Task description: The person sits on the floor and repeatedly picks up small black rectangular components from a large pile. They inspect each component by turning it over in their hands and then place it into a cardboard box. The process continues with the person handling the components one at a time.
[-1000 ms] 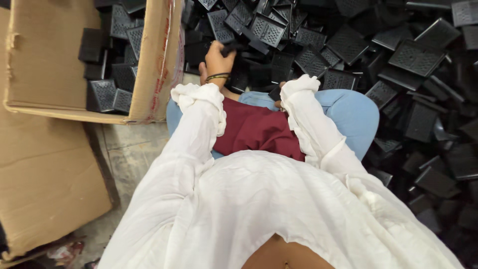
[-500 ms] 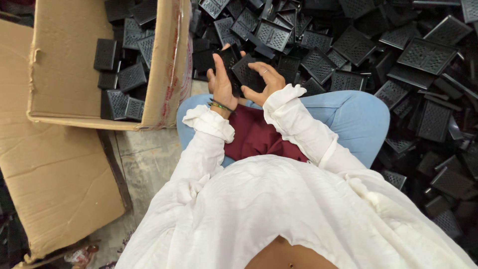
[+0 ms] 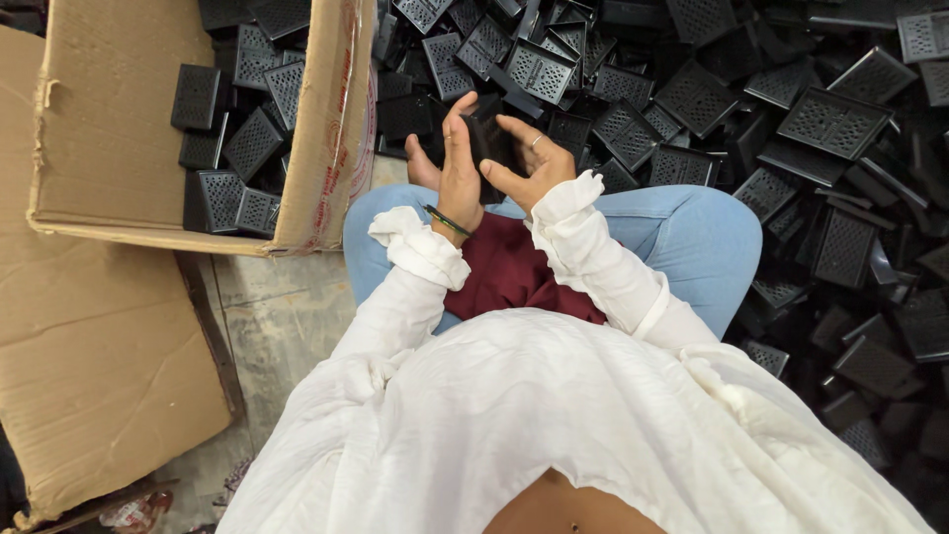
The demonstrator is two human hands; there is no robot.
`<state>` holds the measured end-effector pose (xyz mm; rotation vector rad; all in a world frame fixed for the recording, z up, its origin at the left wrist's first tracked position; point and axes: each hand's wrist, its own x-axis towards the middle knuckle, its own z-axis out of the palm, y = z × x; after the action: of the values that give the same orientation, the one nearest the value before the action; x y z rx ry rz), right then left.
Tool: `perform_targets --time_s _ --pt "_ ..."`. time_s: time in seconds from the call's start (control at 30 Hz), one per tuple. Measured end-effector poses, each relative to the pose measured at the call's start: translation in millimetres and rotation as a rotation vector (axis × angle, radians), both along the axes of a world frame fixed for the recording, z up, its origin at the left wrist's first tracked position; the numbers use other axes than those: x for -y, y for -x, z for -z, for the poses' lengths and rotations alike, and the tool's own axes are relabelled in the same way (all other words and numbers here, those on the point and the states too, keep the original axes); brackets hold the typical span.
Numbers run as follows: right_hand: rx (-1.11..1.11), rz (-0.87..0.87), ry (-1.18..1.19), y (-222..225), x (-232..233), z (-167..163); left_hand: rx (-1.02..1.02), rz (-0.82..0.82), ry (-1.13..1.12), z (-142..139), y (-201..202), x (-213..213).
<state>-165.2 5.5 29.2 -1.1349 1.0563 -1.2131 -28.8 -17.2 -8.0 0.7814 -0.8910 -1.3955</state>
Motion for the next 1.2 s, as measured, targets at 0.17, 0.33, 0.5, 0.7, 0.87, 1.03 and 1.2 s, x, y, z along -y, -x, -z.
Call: perform_targets --time_s 0.17,0.33,0.5,0.7,0.87,1.03,1.2 --pt "0.024 -0.029 0.092 -2 -11 -1 0.054 -0.065 0.020 -6 0 -11" --pt "-0.162 -0.043 0.326 0 -8 13 -0.233 0.100 0.026 -9 2 -11" --pt "0.149 -0.151 0.049 10 4 31 -0.158 -0.063 -0.111 -4 -7 14" --pt "0.441 -0.034 -0.302 27 7 39 -0.068 -0.050 -0.030 13 -10 19" --pt "0.357 0.043 -0.136 42 10 43 0.041 0.143 -0.005 25 -7 -10" --pt "0.116 0.090 -0.047 61 33 52 0.484 -0.208 0.050 -5 -58 3" --pt "-0.705 0.272 0.377 71 81 69 -0.275 -0.272 0.021 -49 -151 41"
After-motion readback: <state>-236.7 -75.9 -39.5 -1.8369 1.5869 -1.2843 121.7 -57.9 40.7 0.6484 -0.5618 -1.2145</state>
